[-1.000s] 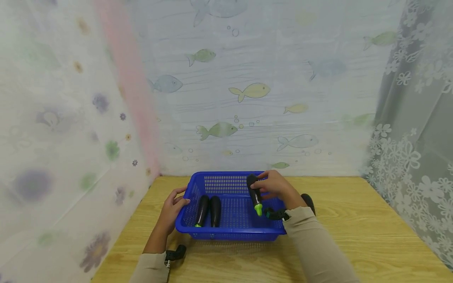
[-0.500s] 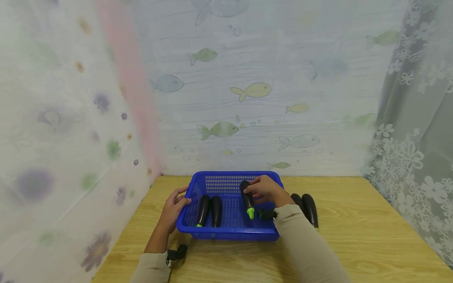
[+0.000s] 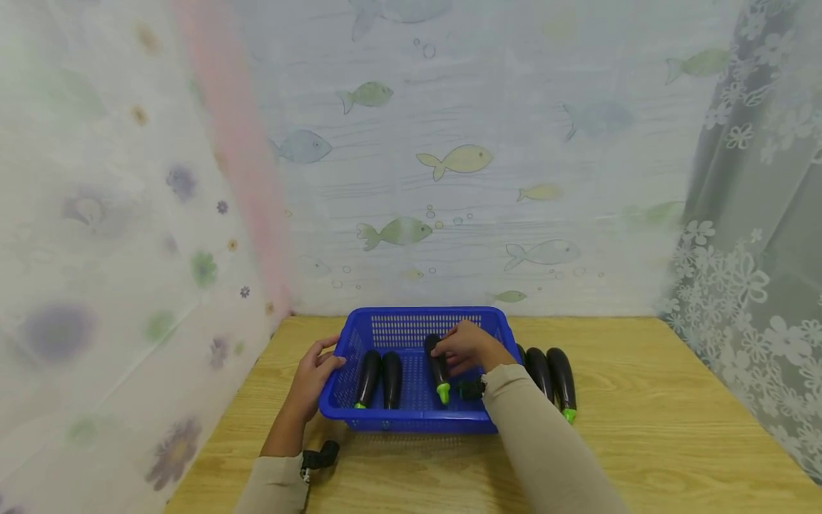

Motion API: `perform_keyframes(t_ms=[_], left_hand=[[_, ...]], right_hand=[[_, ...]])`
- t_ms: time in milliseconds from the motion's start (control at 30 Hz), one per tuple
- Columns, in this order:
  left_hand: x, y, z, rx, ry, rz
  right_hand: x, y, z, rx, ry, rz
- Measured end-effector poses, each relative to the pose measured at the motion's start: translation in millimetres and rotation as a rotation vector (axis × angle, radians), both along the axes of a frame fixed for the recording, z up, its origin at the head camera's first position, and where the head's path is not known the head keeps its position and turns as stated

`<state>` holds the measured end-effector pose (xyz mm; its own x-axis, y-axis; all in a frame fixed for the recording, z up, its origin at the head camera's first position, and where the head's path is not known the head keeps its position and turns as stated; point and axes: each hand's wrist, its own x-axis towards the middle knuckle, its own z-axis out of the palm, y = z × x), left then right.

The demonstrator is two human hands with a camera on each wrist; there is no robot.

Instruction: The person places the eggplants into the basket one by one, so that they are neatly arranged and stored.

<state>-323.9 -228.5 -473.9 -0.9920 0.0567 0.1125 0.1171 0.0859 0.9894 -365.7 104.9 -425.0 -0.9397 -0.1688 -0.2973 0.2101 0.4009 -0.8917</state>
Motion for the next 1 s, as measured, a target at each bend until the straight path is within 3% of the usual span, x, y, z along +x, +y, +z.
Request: perform_keyframes(t_ms=[233, 600, 1000], left_hand=[[-0.2, 0.0, 2.0, 0.011, -0.004, -0.007], [-4.0, -0.8, -3.1, 0.009, -0.010, -0.005], [-4.4, -0.9, -3.8, -0.004, -0.007, 0.010]], right_hand=[[1.3, -8.9, 1.8, 0.061, 0.002, 0.019], [2.6, -25.0, -4.2, 0.027, -0.012, 0.052], [4.4, -36.4, -3.2, 0.071, -0.020, 0.050]])
